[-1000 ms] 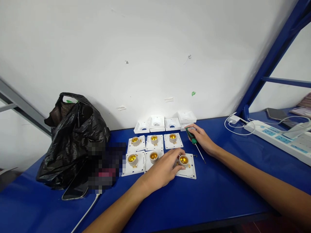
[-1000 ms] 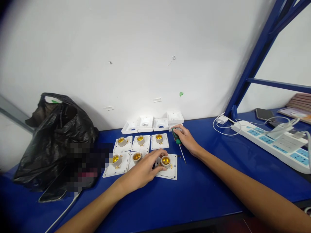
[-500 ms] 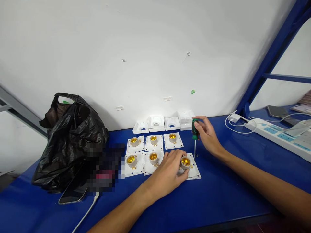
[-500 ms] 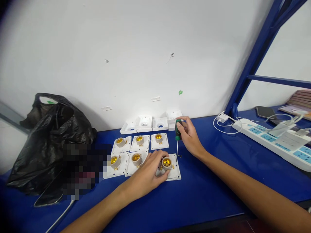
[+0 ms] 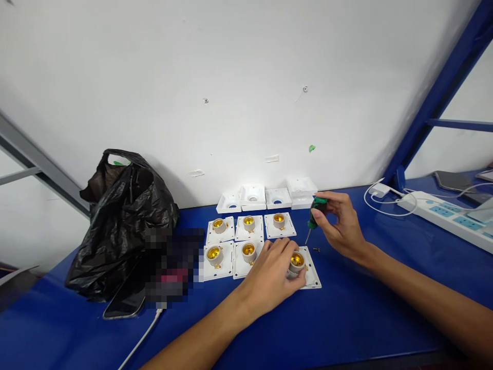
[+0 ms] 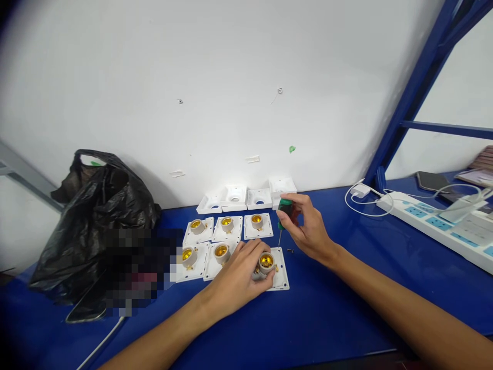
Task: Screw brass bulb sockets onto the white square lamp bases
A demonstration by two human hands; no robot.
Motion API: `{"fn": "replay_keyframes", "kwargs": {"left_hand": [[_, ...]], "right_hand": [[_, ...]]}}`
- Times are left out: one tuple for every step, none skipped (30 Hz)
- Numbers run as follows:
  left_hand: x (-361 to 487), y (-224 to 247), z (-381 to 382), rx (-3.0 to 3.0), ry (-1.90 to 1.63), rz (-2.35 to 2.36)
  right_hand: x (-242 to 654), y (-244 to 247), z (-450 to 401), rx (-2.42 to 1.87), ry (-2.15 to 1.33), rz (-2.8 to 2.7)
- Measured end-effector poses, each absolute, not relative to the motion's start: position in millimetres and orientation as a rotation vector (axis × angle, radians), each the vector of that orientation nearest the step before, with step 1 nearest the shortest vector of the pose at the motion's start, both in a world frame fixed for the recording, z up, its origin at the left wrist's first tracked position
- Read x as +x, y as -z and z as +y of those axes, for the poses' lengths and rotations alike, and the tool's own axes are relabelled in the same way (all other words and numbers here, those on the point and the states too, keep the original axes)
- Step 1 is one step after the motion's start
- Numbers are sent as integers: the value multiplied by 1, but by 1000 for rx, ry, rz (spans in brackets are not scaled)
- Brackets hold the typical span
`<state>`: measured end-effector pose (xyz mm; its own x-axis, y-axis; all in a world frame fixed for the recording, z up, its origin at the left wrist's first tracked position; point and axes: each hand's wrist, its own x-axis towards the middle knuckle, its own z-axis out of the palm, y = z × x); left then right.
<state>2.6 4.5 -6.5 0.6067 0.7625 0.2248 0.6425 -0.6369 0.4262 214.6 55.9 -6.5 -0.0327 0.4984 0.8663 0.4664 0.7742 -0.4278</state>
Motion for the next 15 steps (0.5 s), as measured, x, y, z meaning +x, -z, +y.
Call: {"fn": "replay_keyframes", "kwargs": {"left_hand": [[3,7,5,2533,-563,1142],[2,7,5,2529,-563,1142],[2,7,5,2521,-564,1142],[2,7,5,2509,-568,1142],[2,7,5,2492,-573,1141],[2,6,6,2472,-581,1138],[1,6,6,2452,-590,1135],[1,6,7,2437,-598,1131],[1,6,7,2427,-603,1129],[1,6,8,2422,-607,1128],[1,6,8,2423,-607,1126],[1,6,9,2426,-604,1121],[1,6,9,2429,-601,1115],[0,6,9,2432,-599,1108],[0,6,10,2435,-597,1101]], "right_hand": [[214,6,57,-781,-19,-1669],[214,6,57,-787,-16,-1682],[214,6,58,-795,-24,-1695],[214,7,58,-805,-41,-1705],[214,7,59,-816,-64,-1710],[214,8,60,-827,-88,-1711],[214,8,60,-837,-108,-1709],[214,9,61,-845,-125,-1705],[215,9,61,-850,-139,-1702],[215,10,61,-854,-153,-1703],[215,10,62,-858,-165,-1710],[215,10,62,-866,-174,-1720],[215,10,62,-878,-179,-1737],[215,10,62,-899,-185,-1762],[214,11,61,-923,-194,-1795]]}}
